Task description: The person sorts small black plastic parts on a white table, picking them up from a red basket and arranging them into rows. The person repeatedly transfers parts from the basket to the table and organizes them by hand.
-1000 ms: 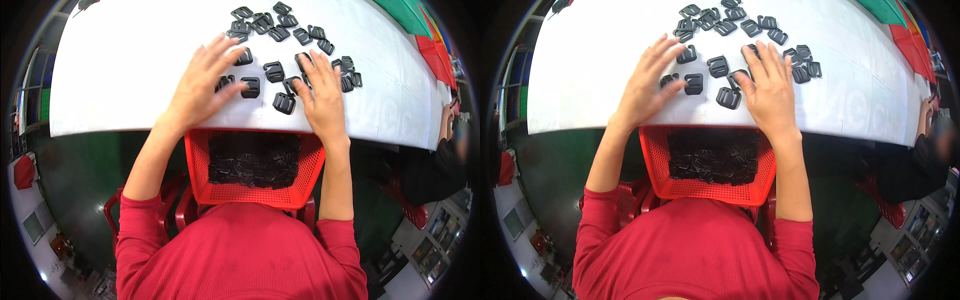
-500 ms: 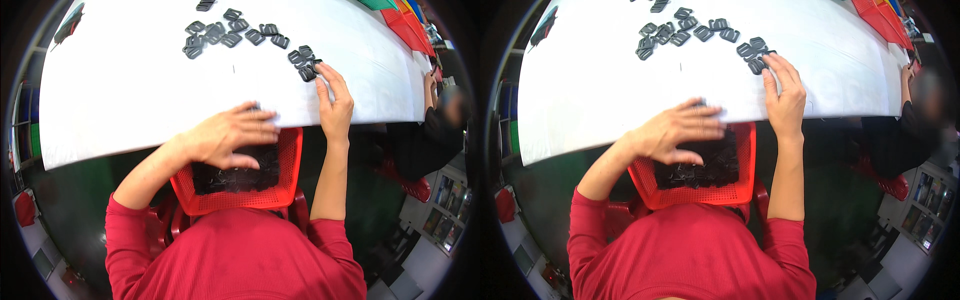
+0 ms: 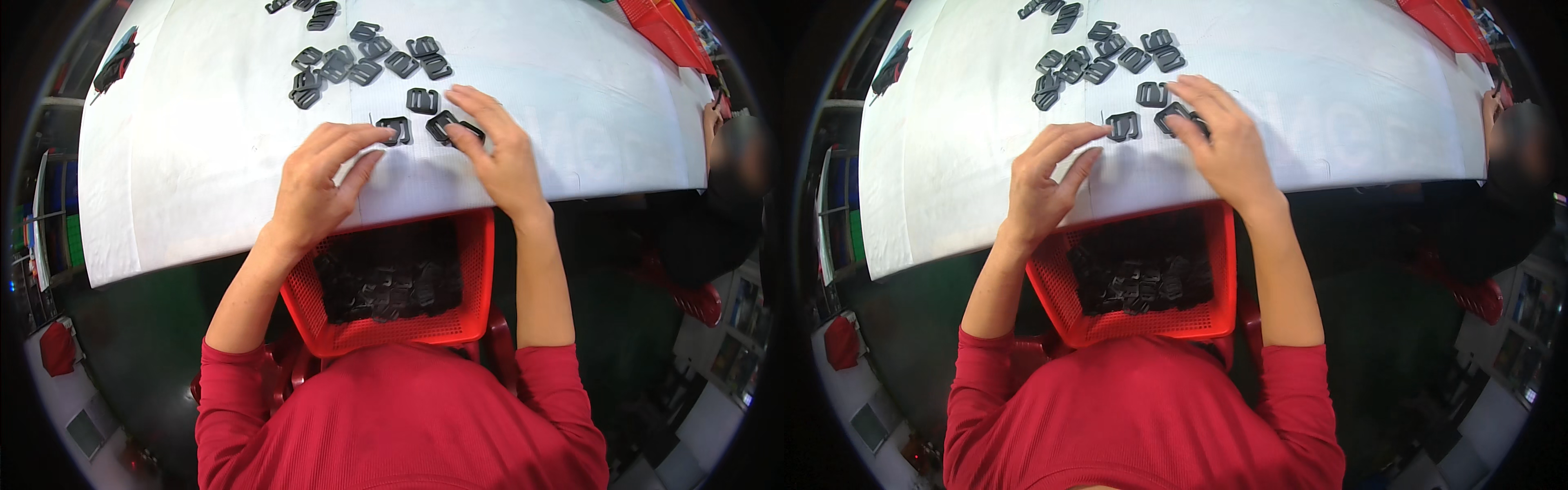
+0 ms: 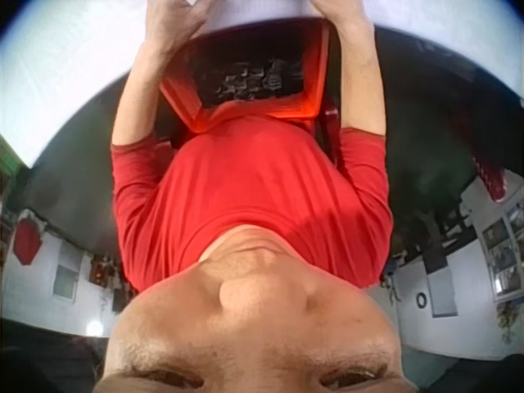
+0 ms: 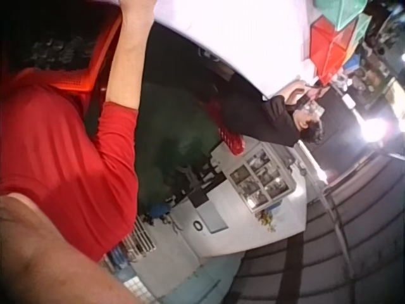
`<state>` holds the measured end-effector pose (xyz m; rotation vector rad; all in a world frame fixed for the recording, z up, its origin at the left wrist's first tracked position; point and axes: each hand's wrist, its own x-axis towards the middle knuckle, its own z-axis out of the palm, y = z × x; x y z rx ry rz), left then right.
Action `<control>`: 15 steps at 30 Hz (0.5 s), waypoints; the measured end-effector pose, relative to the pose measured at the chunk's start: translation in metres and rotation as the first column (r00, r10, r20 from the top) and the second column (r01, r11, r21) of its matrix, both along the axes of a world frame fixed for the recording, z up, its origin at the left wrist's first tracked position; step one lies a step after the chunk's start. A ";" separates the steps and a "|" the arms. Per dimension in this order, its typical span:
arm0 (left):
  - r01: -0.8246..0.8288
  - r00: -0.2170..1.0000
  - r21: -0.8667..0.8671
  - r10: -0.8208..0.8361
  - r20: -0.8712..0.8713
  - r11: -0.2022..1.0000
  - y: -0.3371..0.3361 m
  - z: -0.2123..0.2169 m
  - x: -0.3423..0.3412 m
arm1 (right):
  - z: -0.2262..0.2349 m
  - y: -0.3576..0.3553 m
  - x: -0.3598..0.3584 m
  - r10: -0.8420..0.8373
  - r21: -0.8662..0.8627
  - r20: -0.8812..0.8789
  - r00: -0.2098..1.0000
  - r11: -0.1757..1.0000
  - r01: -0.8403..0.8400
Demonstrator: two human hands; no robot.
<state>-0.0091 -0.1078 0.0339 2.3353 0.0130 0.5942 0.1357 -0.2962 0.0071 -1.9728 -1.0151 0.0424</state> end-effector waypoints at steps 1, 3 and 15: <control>-0.028 0.999 0.041 0.029 -0.015 0.999 0.003 -0.002 -0.002 | 0.005 -0.004 -0.001 -0.061 0.039 -0.019 0.998 0.997 0.061; -0.081 0.996 0.123 0.087 -0.036 0.989 0.009 -0.011 -0.002 | 0.009 -0.009 -0.002 -0.064 -0.032 0.034 0.997 0.997 0.065; -0.064 0.957 -0.216 -0.001 -0.290 0.974 0.004 -0.010 0.013 | 0.015 0.011 0.001 0.044 -0.151 0.054 0.998 0.988 -0.035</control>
